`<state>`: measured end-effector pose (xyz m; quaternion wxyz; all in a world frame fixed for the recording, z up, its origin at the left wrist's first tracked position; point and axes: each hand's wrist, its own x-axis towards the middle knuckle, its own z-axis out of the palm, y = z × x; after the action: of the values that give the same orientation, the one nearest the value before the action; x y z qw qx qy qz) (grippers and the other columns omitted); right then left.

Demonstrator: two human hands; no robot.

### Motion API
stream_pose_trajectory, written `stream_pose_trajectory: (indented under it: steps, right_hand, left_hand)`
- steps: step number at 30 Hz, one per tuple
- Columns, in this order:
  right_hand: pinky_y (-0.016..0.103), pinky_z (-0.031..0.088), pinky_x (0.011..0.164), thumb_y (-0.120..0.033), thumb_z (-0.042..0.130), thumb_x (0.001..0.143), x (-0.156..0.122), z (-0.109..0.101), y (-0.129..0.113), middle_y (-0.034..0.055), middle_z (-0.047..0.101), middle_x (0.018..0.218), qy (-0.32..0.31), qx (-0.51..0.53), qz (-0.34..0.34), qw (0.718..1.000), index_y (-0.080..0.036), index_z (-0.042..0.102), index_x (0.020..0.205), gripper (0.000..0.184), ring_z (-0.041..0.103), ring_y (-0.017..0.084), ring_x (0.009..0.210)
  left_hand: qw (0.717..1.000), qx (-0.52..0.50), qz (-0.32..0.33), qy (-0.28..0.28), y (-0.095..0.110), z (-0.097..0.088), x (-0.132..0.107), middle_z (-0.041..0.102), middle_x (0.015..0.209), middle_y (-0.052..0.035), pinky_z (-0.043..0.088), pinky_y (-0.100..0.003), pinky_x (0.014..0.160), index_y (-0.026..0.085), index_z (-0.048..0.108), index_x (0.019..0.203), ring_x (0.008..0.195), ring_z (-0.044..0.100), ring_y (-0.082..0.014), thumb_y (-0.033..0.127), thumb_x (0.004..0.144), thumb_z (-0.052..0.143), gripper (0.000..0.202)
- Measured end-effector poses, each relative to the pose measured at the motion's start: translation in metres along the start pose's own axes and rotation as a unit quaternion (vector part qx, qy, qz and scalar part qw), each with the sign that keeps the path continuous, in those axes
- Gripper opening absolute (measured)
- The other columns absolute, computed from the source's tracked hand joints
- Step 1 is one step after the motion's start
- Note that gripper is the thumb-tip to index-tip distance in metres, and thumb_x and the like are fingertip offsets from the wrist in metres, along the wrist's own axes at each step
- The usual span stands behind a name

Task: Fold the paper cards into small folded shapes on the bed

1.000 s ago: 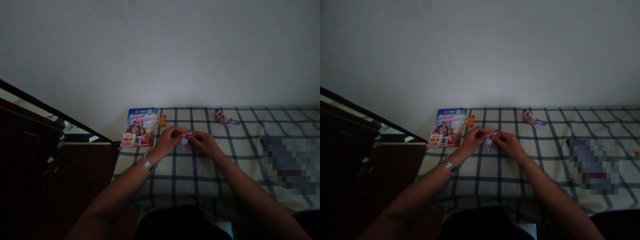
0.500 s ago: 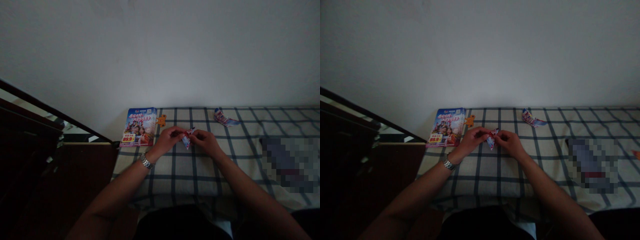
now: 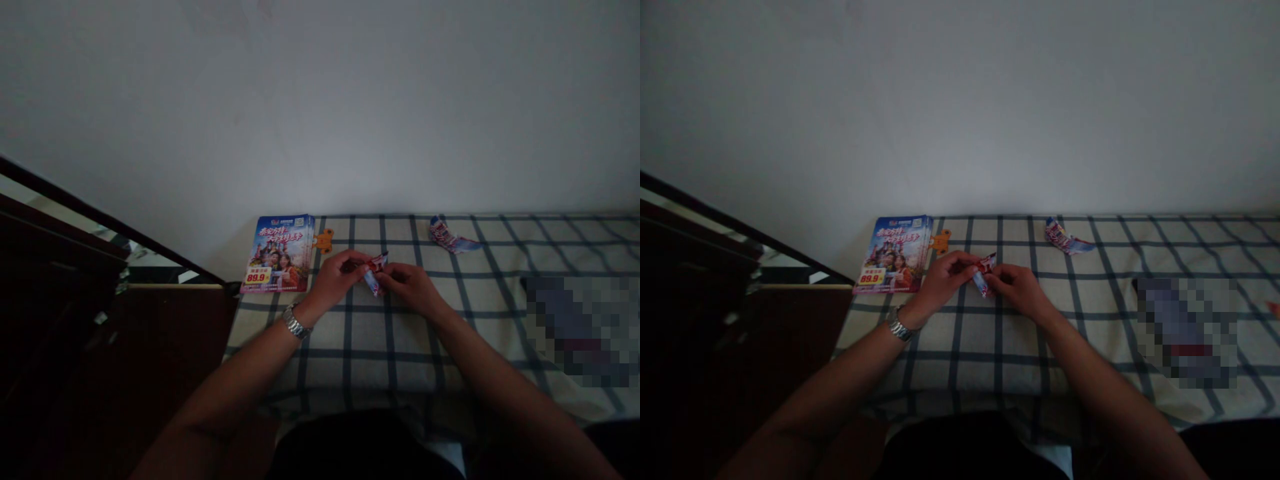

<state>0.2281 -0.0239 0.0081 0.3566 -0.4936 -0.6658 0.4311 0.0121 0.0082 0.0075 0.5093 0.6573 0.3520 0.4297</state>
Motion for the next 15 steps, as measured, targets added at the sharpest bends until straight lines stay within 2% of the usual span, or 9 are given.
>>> stream_pose_trajectory:
  steps: [6, 11, 15]
  right_hand:
    - [0.030, 0.049, 0.064, -0.054, 0.065, 0.096, -0.0009, 0.0021, -0.0007, 0.0015, 0.074, 0.074, 0.016, 0.013, 0.017, 1.000, -0.021, 0.072, 0.080, 0.037, 0.065, 0.018, 0.068]
    - [0.033, 0.059, 0.075, -0.059, 0.067, 0.094, -0.0033, 0.0079, -0.0029, 0.0045, 0.080, 0.087, -0.051, 0.098, 0.046, 0.993, -0.021, 0.076, 0.090, 0.039, 0.074, 0.021, 0.078]
    - [0.035, 0.063, 0.077, -0.060, 0.068, 0.093, -0.0044, 0.0095, -0.0057, 0.0049, 0.081, 0.089, -0.069, 0.130, 0.061, 0.987, -0.022, 0.076, 0.090, 0.039, 0.076, 0.022, 0.079]
  left_hand:
    - [1.000, -0.024, 0.009, 0.013, -0.0020, 0.0004, 0.0009, 0.078, 0.104, -0.0059, 0.059, -0.029, 0.082, 0.020, 0.074, 0.109, 0.092, 0.074, -0.0176, 0.036, 0.094, 0.075, 0.022]
    - [0.999, -0.009, 0.014, 0.033, -0.0001, -0.0034, 0.0020, 0.078, 0.106, -0.0063, 0.057, -0.031, 0.086, 0.020, 0.074, 0.110, 0.094, 0.073, -0.0180, 0.037, 0.094, 0.075, 0.023]
    - [0.999, -0.004, 0.014, 0.038, 0.0017, -0.0047, 0.0016, 0.078, 0.103, -0.0061, 0.057, -0.031, 0.084, 0.020, 0.074, 0.110, 0.093, 0.073, -0.0183, 0.037, 0.094, 0.075, 0.024]
